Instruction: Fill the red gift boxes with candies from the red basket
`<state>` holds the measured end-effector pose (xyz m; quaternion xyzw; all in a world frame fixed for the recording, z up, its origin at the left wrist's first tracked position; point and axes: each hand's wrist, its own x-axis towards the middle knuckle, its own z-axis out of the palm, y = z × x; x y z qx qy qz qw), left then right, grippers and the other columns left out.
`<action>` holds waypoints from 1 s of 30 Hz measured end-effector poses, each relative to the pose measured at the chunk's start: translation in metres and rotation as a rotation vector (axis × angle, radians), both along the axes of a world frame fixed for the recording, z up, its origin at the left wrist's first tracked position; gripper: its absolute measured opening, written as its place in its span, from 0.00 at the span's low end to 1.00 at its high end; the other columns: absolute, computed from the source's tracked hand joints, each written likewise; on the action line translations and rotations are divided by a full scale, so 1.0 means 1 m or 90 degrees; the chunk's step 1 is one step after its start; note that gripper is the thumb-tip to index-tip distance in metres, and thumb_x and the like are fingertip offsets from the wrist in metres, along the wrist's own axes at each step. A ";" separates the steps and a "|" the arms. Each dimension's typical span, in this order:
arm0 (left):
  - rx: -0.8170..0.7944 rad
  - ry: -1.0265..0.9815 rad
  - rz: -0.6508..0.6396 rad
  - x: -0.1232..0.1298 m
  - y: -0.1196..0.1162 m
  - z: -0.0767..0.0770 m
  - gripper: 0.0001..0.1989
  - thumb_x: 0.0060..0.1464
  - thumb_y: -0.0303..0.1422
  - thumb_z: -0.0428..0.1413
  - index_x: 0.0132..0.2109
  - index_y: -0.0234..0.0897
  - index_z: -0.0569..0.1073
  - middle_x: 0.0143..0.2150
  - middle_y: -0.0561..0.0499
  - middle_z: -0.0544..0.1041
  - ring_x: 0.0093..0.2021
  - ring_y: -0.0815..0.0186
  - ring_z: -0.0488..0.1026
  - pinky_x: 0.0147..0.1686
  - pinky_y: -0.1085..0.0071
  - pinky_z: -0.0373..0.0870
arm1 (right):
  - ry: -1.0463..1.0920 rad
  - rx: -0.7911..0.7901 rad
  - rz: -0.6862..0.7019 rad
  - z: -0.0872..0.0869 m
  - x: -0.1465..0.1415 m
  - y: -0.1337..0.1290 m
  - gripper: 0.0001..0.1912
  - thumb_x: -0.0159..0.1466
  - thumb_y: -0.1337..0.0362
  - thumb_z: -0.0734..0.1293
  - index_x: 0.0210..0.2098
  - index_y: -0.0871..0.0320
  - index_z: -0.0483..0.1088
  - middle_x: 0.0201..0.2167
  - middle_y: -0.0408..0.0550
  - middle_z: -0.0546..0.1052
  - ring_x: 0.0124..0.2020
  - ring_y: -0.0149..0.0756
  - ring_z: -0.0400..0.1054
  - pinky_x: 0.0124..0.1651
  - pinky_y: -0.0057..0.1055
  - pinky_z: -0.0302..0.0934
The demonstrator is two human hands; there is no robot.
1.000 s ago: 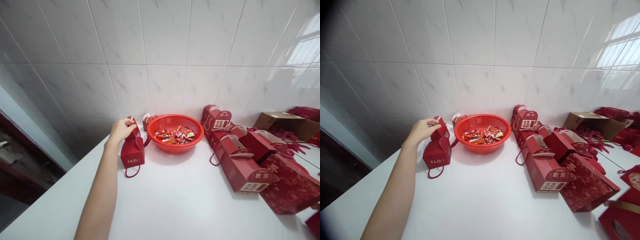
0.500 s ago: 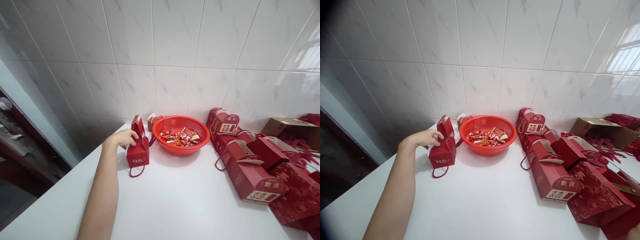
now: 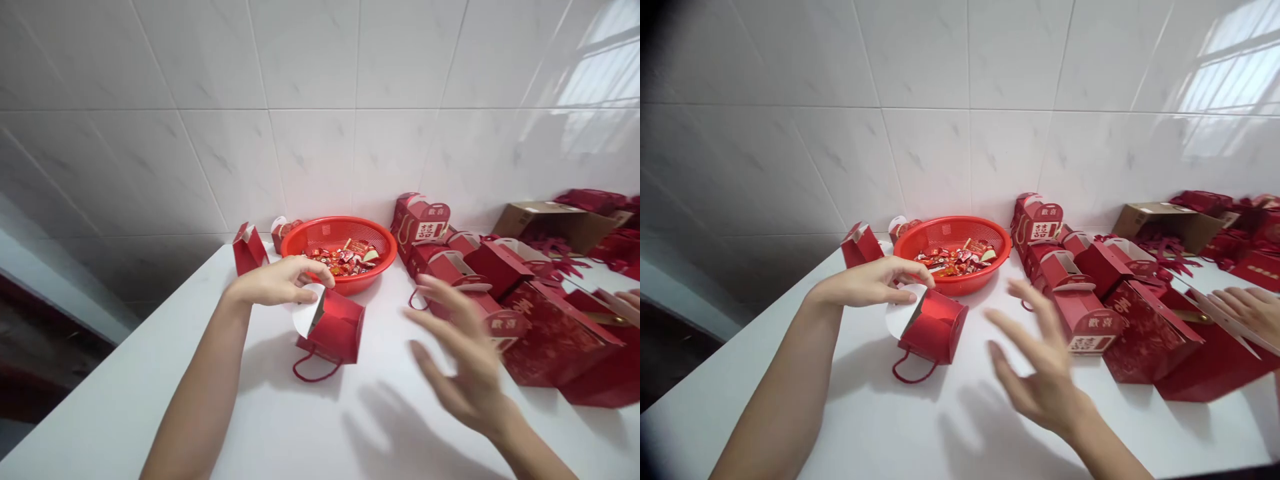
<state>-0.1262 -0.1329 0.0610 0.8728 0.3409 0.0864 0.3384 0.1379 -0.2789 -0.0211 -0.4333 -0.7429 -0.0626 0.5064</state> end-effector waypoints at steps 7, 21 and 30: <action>0.150 -0.040 -0.032 0.043 -0.009 -0.019 0.07 0.52 0.28 0.50 0.27 0.38 0.68 0.35 0.51 0.75 0.40 0.62 0.70 0.42 0.68 0.67 | -0.092 -0.086 0.030 -0.017 -0.021 0.042 0.08 0.69 0.60 0.64 0.39 0.55 0.75 0.63 0.58 0.67 0.62 0.51 0.64 0.60 0.50 0.62; 0.103 0.127 -0.079 0.039 -0.009 -0.029 0.28 0.54 0.20 0.49 0.57 0.47 0.75 0.55 0.51 0.76 0.56 0.59 0.71 0.54 0.66 0.64 | -0.026 -0.158 -0.033 -0.041 -0.003 0.056 0.07 0.69 0.63 0.64 0.34 0.54 0.70 0.40 0.50 0.79 0.49 0.47 0.70 0.52 0.46 0.61; 0.129 0.212 -0.009 0.049 -0.022 -0.026 0.10 0.57 0.37 0.53 0.44 0.39 0.73 0.38 0.49 0.77 0.36 0.60 0.72 0.30 0.69 0.60 | 0.198 -0.345 0.116 -0.032 -0.006 0.048 0.15 0.67 0.49 0.66 0.41 0.53 0.77 0.55 0.55 0.77 0.60 0.52 0.67 0.61 0.50 0.61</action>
